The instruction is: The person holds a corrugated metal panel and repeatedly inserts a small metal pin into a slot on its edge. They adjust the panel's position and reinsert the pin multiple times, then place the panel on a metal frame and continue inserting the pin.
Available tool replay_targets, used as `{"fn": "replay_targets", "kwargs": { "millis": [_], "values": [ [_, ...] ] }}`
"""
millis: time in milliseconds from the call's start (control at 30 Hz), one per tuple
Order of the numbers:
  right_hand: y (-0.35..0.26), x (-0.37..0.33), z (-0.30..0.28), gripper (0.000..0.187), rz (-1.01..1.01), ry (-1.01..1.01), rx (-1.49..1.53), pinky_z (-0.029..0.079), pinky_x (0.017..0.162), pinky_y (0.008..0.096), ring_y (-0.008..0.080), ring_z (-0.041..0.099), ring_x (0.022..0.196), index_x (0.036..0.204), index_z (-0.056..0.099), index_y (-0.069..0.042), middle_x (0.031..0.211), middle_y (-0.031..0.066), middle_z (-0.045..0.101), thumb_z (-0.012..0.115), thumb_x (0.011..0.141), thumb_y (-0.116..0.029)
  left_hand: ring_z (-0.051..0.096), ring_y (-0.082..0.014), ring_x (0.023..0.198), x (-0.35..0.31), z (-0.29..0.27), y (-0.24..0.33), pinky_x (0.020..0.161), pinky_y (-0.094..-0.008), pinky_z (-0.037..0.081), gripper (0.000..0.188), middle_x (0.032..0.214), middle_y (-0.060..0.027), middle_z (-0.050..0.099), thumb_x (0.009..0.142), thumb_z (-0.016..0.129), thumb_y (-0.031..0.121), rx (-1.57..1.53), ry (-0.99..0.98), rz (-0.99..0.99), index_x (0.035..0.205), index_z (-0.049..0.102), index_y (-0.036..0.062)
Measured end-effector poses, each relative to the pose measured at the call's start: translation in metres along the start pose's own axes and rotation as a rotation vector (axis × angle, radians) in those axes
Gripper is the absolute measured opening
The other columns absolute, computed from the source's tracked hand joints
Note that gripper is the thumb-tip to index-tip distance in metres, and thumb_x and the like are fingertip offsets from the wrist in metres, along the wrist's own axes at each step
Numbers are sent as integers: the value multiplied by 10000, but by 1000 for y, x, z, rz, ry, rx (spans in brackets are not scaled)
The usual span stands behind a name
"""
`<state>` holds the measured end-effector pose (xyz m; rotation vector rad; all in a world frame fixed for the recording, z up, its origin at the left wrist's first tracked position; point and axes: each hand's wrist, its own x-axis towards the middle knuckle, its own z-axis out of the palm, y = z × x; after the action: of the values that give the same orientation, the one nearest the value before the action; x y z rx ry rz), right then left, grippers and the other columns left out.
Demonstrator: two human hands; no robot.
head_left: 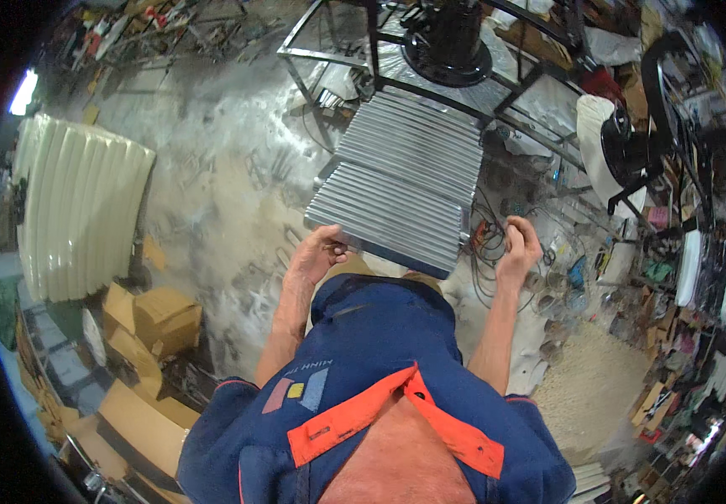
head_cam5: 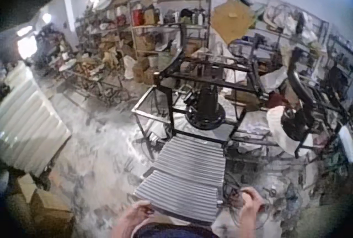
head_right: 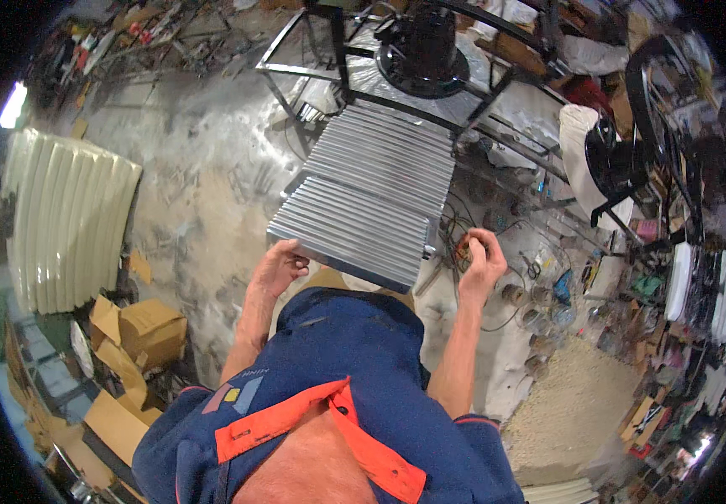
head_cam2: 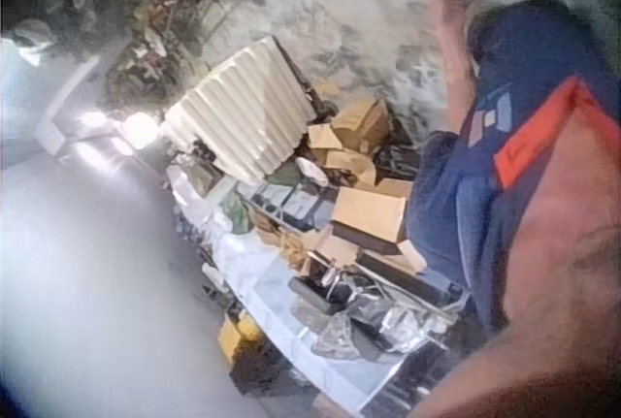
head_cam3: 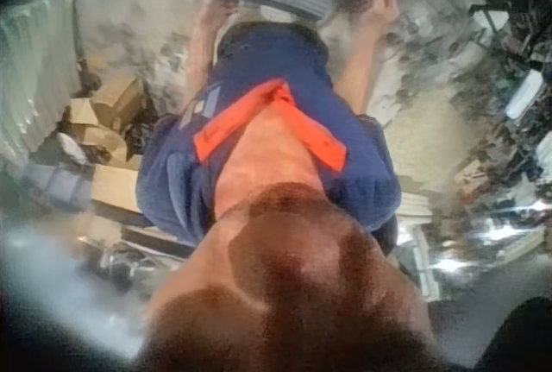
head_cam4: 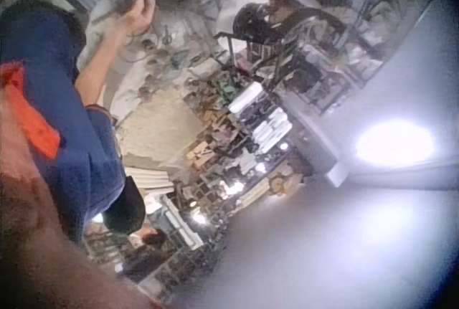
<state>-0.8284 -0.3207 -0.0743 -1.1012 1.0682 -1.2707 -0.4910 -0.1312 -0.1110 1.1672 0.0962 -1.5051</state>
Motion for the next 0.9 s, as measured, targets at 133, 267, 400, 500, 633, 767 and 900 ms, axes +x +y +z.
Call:
{"fn": "replay_targets", "kwargs": {
  "millis": [133,267,400,500,633,767,900],
  "values": [
    [-73,-51,84,298,-293,-454,-710,510,669,306,186,632,758,1018,700,-24,891,73,654,836,761,-85,549,-113,744,-1,-18,23,637,-298,477,217,953,-81,668,889,715,134,4,-303,-106,1064,648,24],
    [-54,-89,150,514,-368,-745,-1142,548,694,412,288,672,848,1151,666,-85,1020,107,619,878,686,-136,555,-99,774,7,-21,42,637,-269,471,208,987,-72,680,877,659,50,163,-471,-179,1070,657,-27],
    [-11,-97,171,534,-357,-516,-1352,541,687,431,306,665,878,1168,646,-100,1064,97,588,831,668,-85,546,-95,818,16,-28,66,628,-236,449,264,975,-45,631,830,607,17,452,-529,-305,1089,646,-14],
    [-6,-88,178,483,-487,-424,-1400,536,684,435,311,664,870,1121,648,-84,1033,94,598,785,660,-47,531,-116,732,37,-58,66,594,-271,448,251,892,-38,612,830,571,21,818,-338,-156,1064,659,-5],
    [-4,-79,186,450,-492,-413,-1523,525,678,453,326,658,840,1093,643,-73,1007,102,585,751,658,-36,565,-144,698,73,-103,65,603,-294,477,231,876,-60,645,872,531,41,744,-143,-92,1057,666,9],
    [-8,-70,194,465,-444,-454,-1599,509,658,462,341,636,792,1117,635,-75,981,101,552,720,662,-31,606,-144,729,89,-122,83,624,-295,503,216,922,-81,671,910,526,17,503,-126,-22,1078,656,-26],
    [-12,-74,200,453,-475,-457,-1592,515,662,439,330,641,807,1099,662,-89,962,92,560,702,655,-10,630,-149,718,91,-114,104,649,-297,563,181,929,-113,686,948,581,-1,295,-106,71,1107,631,-72]
  ]
}}
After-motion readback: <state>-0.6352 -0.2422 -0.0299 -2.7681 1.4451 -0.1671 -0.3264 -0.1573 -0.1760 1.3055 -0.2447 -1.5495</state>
